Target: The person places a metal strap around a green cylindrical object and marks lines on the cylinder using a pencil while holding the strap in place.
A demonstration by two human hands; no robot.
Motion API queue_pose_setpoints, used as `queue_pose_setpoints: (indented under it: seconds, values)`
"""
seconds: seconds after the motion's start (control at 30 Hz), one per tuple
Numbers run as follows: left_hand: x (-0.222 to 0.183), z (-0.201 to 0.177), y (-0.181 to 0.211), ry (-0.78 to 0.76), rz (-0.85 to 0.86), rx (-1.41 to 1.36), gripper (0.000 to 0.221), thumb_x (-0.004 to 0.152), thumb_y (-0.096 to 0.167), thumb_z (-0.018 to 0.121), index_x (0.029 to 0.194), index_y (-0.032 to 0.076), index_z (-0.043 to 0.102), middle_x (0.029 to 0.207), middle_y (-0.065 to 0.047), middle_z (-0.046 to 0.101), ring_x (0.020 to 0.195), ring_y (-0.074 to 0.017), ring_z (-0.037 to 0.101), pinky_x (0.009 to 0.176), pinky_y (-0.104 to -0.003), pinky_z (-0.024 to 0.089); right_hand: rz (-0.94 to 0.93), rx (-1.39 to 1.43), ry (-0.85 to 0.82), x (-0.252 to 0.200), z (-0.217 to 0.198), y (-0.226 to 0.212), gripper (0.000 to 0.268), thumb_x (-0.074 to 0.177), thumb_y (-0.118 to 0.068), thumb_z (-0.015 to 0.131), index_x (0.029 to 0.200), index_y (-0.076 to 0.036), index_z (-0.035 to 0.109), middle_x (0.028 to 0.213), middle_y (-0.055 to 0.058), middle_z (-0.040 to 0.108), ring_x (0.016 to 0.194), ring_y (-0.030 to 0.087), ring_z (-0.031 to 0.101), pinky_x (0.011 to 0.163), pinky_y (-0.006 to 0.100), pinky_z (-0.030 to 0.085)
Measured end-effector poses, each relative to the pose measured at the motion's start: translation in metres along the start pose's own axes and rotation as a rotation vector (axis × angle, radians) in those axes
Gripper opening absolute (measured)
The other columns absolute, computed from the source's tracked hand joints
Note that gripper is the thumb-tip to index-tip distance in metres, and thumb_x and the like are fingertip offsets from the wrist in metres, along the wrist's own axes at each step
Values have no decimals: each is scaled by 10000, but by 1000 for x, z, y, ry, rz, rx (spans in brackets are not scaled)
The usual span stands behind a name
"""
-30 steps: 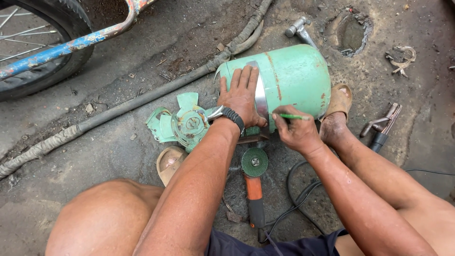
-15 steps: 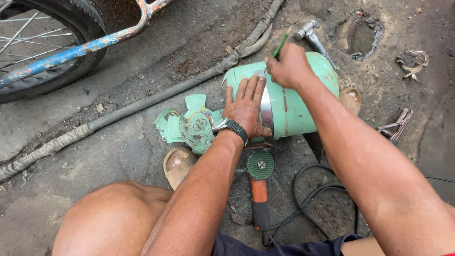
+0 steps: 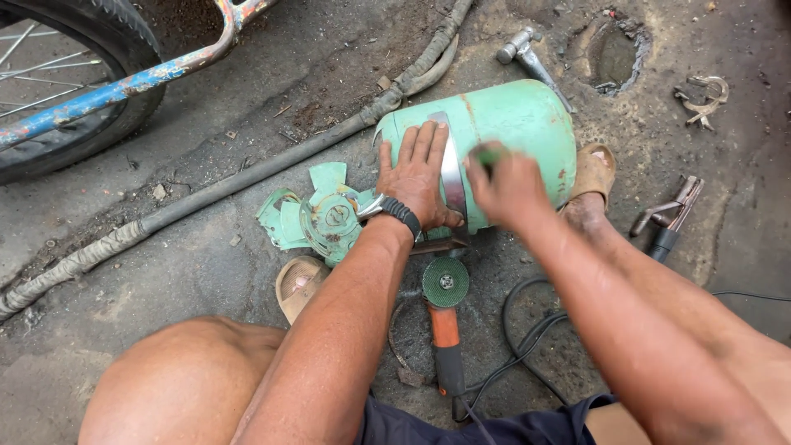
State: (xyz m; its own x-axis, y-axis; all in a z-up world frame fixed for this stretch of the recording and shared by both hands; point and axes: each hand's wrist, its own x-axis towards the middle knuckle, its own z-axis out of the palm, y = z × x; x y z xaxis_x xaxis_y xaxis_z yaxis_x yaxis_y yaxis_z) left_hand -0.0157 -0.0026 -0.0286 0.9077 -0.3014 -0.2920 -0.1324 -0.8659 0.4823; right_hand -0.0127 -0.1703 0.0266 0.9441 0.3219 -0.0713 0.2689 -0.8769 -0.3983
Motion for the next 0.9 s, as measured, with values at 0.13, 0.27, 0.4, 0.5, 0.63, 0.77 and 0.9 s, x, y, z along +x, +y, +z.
queue_pose_setpoints:
  seconds: [0.13, 0.27, 0.4, 0.5, 0.63, 0.77, 0.9]
  values:
    - [4, -5, 0, 10, -6, -14, 1510, 615, 695, 930, 1694, 157, 23, 1759, -98, 90, 1622, -336, 93, 1274, -679, 68, -47, 117, 153, -95, 56, 48, 104, 964, -132, 708, 997, -40, 745, 741, 231, 732, 776, 457, 744, 646, 540, 593]
    - [2, -11, 6, 4, -32, 38, 1465, 639, 692, 911, 1696, 167, 43, 1756, -91, 106, 1614, -328, 119, 1272, -672, 92, 337, 291, 68, -157, 80, 75, 221, 988, -292, 663, 1111, -136, 760, 761, 237, 739, 844, 470, 727, 732, 599, 543]
    - [8, -14, 3, 13, -26, 87, 1462, 657, 728, 891, 1700, 175, 29, 1753, -73, 75, 1612, -315, 100, 1259, -689, 155, 453, 541, 204, -129, 90, 52, 237, 1035, -165, 591, 1198, -127, 758, 779, 192, 727, 764, 297, 724, 691, 457, 583]
    - [-2, -21, 4, 19, -41, 54, 1408, 706, 664, 912, 1695, 169, 40, 1747, -92, 78, 1604, -333, 124, 1267, -679, 193, 530, 649, 145, -116, 105, 33, 269, 1036, -294, 609, 1213, -166, 767, 977, 243, 767, 983, 429, 743, 840, 529, 595]
    - [2, -26, 2, 13, -60, 1, 1452, 648, 678, 942, 1696, 210, 53, 1754, -67, 76, 1606, -320, 146, 1264, -683, 200, 714, 973, 236, -107, 128, 28, 269, 903, -264, 815, 1068, -55, 774, 767, 198, 731, 719, 234, 726, 549, 333, 647]
    - [2, -21, -16, 92, -25, -262, 1461, 652, 779, 898, 1705, 232, 47, 1764, -98, 104, 1617, -329, 173, 1281, -647, 148, 609, 1016, 300, -105, 87, 14, 140, 934, -155, 778, 996, -31, 760, 721, 183, 714, 623, 209, 683, 523, 319, 619]
    - [20, -17, -23, 110, -43, -271, 1241, 808, 849, 669, 1702, 267, 36, 1763, -70, 164, 1618, -269, 211, 1281, -579, 137, 633, 1003, 399, -97, 2, 21, 146, 1008, -148, 704, 1064, -13, 702, 837, 159, 713, 739, 215, 684, 616, 290, 642]
